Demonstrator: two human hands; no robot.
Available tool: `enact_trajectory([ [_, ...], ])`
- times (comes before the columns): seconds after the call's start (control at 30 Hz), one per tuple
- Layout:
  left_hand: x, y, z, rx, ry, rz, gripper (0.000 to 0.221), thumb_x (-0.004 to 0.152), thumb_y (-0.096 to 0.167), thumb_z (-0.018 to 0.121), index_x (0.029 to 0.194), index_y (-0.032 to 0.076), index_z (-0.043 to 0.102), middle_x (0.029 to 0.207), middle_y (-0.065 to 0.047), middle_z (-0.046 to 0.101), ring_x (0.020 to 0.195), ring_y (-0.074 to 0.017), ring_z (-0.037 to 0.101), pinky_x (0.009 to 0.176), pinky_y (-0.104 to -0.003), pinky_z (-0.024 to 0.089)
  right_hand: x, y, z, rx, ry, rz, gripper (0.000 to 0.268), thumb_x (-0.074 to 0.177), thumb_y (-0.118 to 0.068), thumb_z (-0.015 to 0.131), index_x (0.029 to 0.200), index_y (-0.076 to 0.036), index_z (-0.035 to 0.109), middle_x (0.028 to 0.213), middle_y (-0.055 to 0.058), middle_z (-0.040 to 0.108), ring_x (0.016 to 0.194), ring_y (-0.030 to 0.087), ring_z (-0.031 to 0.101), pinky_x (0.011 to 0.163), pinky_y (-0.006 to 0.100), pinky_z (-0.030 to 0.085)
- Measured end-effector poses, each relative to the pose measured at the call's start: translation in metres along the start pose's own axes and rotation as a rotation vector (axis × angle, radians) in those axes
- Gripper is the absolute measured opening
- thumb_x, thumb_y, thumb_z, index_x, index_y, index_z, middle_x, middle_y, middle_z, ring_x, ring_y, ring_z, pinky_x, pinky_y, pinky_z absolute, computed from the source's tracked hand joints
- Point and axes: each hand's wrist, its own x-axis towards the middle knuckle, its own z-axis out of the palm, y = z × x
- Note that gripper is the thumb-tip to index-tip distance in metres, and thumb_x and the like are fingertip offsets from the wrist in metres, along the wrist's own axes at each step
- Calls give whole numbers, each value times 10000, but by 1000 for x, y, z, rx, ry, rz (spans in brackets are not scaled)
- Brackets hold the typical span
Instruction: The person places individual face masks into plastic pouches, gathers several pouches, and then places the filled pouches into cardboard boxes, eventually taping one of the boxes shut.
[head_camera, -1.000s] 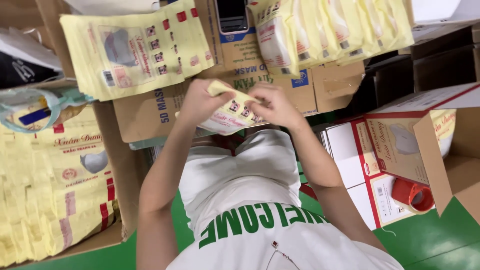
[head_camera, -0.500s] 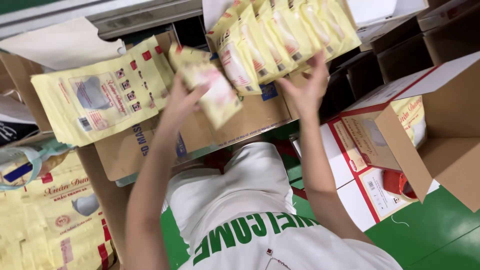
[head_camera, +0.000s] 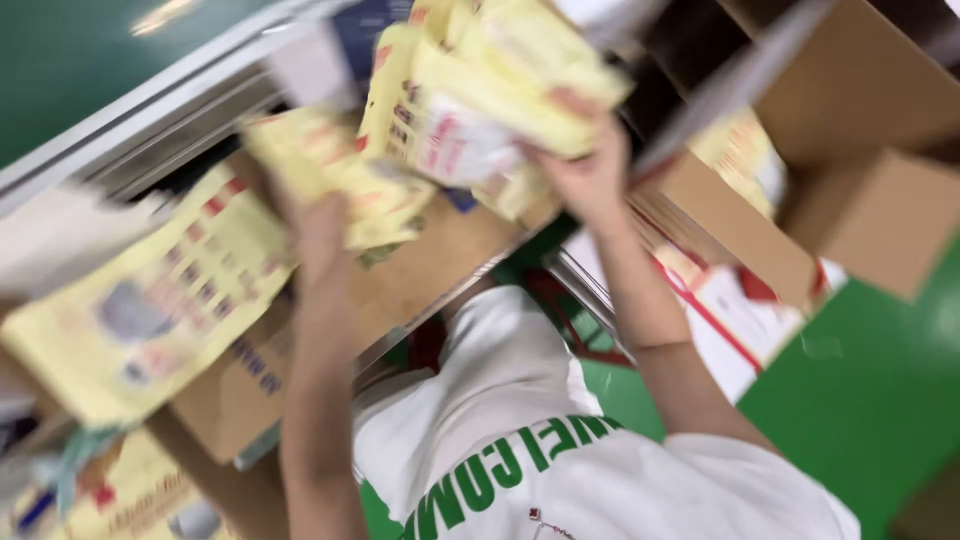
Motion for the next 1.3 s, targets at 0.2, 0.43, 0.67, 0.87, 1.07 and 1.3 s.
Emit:
enact_trajectory([
  [0.2,-50,150,14,-257,-306,-10,570,887,-16,541,1442,-88,439,1391,-191,600,1255,-245,648,1069,-335,549,-56,112,-313,519,499,293,676,912,-31,729,1522,42,449,1304,163,651,1160,243,662,1058,373,549],
  [0.43,-49,147,53,-392,-435,48,709,896,-191,541,1581,-121,376,1485,-253,557,1321,-313,618,1163,-368,529,-57,113,-362,-208,108,558,525,939,-131,854,1367,-11,576,1322,153,669,1206,267,671,1029,402,562],
  [0.67,-83,162,115,-346,-493,39,811,922,-221,629,1635,-44,286,1603,-208,500,1445,-277,561,1260,-370,467,-22,110,-255,-663,-817,503,792,955,-405,721,1635,-333,321,1707,212,47,1544,480,20,1217,586,137],
  [0.87,-108,185,183,-370,-728,150,778,976,-209,657,1611,-27,248,1611,-199,446,1474,-263,504,1291,-343,428,9,91,-275,-646,-901,457,794,925,-421,699,1613,-427,303,1713,200,110,1563,444,163,1223,582,248],
  [1.07,-183,167,336,-375,-1140,21,352,1014,125,755,1308,-14,620,1194,-69,709,1015,-141,692,872,-303,591,10,70,-304,815,-277,539,767,983,-301,807,1587,-203,345,1603,158,426,1451,290,495,1197,457,460],
  [1.3,-206,122,339,348,-1122,848,939,642,441,821,1359,-93,534,1347,-270,565,1265,-370,553,995,-500,496,28,113,-355,531,-342,609,731,795,-106,897,1438,-1,565,1376,119,647,1258,243,614,1116,401,509],
])
